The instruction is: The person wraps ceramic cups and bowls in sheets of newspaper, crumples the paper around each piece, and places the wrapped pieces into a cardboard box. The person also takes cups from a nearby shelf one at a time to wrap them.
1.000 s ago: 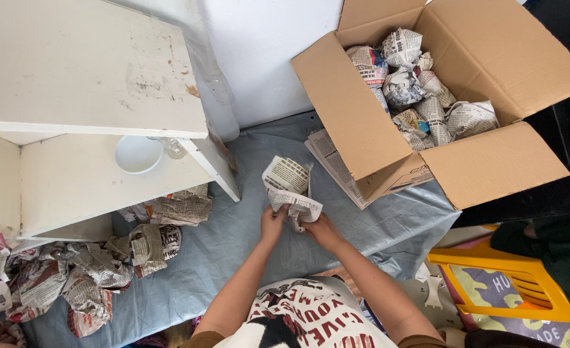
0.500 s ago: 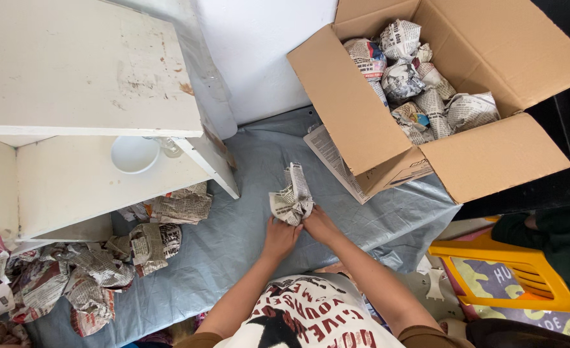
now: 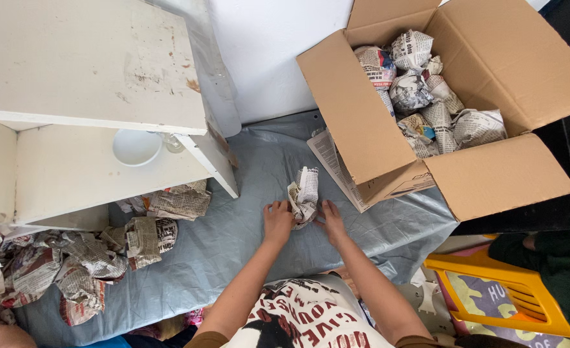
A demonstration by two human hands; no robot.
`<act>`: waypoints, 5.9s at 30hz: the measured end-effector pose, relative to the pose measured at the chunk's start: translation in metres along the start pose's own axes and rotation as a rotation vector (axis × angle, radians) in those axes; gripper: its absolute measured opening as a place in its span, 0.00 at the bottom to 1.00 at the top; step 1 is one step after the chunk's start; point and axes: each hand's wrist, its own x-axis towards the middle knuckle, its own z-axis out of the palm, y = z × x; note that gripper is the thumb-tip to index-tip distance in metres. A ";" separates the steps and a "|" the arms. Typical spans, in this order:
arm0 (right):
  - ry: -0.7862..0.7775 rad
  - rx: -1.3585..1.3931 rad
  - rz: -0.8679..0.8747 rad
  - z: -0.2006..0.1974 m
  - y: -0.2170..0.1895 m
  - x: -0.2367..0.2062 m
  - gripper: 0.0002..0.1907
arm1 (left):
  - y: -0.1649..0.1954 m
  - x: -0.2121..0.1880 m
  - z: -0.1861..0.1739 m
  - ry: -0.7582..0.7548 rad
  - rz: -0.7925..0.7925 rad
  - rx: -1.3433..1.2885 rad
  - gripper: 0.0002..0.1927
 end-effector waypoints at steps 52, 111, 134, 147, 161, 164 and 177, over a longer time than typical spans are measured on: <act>-0.468 -1.170 0.049 -0.014 -0.045 0.059 0.28 | 0.032 0.052 0.022 -0.230 -0.546 -0.422 0.34; -0.844 -0.222 -0.348 -0.001 -0.130 -0.025 0.40 | 0.083 0.031 -0.107 0.485 -0.107 -0.663 0.32; -0.114 -1.066 -1.052 -0.135 -0.368 -0.127 0.46 | 0.145 0.060 -0.163 0.171 0.449 -0.533 0.24; -0.338 -1.734 -0.851 -0.150 -0.359 0.053 0.45 | 0.167 0.068 -0.117 0.062 0.365 -0.585 0.21; -0.563 -1.714 -0.633 -0.156 -0.369 0.121 0.41 | 0.167 0.063 -0.111 0.053 0.312 -0.620 0.21; -0.555 -1.652 -0.822 -0.160 -0.376 0.111 0.37 | 0.169 0.066 -0.109 0.048 0.313 -0.604 0.21; -0.525 -1.336 -0.643 -0.173 -0.392 0.082 0.33 | 0.176 0.076 -0.098 0.031 0.303 -0.606 0.22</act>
